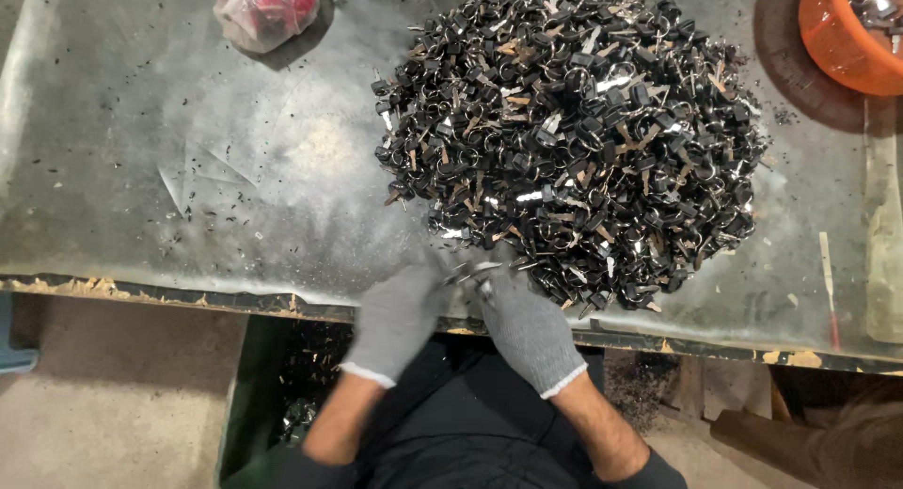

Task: The person, wearing gloves, picks small black metal clips one at a time from a large pile on a workbench and drops them into a green bin below the table. The repetitive picking and sorting continues throughout the episode, gradually reducing the pile.

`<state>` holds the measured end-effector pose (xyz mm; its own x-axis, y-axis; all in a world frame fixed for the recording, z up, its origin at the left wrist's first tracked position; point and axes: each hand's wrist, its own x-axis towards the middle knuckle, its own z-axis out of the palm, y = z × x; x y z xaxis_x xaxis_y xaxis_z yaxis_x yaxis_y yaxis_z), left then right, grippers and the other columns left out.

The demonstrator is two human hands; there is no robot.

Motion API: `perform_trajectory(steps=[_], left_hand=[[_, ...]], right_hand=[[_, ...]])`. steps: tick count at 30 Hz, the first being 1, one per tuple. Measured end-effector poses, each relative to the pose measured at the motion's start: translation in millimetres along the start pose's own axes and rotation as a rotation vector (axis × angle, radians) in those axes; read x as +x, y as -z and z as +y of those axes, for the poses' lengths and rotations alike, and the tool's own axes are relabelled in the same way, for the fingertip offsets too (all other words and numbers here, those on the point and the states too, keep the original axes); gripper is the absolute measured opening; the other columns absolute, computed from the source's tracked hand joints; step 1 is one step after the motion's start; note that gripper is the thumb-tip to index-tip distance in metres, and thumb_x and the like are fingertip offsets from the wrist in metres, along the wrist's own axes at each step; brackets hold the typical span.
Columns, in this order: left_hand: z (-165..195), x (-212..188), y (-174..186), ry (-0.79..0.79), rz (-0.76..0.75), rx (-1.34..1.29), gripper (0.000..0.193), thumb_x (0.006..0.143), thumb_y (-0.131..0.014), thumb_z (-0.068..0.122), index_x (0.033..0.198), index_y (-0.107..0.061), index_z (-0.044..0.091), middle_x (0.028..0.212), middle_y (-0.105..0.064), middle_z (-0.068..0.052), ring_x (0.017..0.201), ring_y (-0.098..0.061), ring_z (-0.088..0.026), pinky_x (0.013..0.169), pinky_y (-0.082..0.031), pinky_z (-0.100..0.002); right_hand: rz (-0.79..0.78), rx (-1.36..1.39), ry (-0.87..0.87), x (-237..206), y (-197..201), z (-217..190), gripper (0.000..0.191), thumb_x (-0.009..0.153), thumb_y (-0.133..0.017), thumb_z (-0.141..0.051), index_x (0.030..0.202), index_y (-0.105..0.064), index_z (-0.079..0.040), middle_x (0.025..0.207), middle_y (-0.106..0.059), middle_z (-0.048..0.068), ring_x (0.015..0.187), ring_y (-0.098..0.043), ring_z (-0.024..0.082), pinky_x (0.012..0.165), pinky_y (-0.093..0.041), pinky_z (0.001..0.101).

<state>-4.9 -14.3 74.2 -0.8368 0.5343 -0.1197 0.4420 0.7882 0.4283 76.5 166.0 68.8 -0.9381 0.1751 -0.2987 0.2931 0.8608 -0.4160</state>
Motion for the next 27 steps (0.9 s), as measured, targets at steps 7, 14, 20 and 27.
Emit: perform_trajectory(steps=[7, 14, 20, 27], left_hand=[[-5, -4, 55, -0.064, -0.119, 0.055, 0.030, 0.086, -0.065, 0.020, 0.113, -0.077, 0.021, 0.098, -0.075, -0.005, 0.081, -0.073, -0.027, 0.071, -0.058, -0.044], [15, 37, -38, -0.243, 0.429, -0.069, 0.032, 0.085, -0.075, 0.017, 0.117, -0.074, 0.012, 0.103, -0.070, -0.004, 0.096, -0.066, -0.026, 0.084, -0.053, -0.043], [11, 22, -48, -0.235, 0.570, -0.102, 0.018, 0.073, -0.078, 0.017, 0.090, -0.072, 0.013, 0.106, -0.071, -0.007, 0.104, -0.065, -0.029, 0.090, -0.051, -0.046], [9, 21, -41, -0.081, 0.310, -0.571, 0.028, 0.081, -0.075, 0.010, 0.108, -0.074, 0.011, 0.101, -0.074, -0.007, 0.093, -0.072, -0.026, 0.084, -0.058, -0.040]], right_hand=[[0.143, -0.033, 0.197, -2, -7, 8, 0.032, 0.096, -0.063, -0.026, 0.118, -0.061, -0.003, 0.093, -0.069, 0.020, 0.077, -0.072, 0.036, 0.062, -0.058, 0.0459], [0.086, 0.015, 0.091, 0, -8, 6, 0.051, 0.098, -0.062, -0.028, 0.141, -0.051, -0.004, 0.103, -0.068, 0.020, 0.079, -0.073, 0.035, 0.066, -0.059, 0.0455], [0.102, 0.023, 0.078, -4, -8, 6, 0.047, 0.095, -0.064, -0.026, 0.134, -0.055, -0.002, 0.098, -0.069, 0.023, 0.075, -0.073, 0.037, 0.061, -0.059, 0.0465], [0.178, 0.018, 0.327, -1, -9, 11, 0.029, 0.091, -0.065, -0.024, 0.112, -0.062, -0.004, 0.086, -0.071, 0.021, 0.077, -0.072, 0.040, 0.064, -0.058, 0.0507]])
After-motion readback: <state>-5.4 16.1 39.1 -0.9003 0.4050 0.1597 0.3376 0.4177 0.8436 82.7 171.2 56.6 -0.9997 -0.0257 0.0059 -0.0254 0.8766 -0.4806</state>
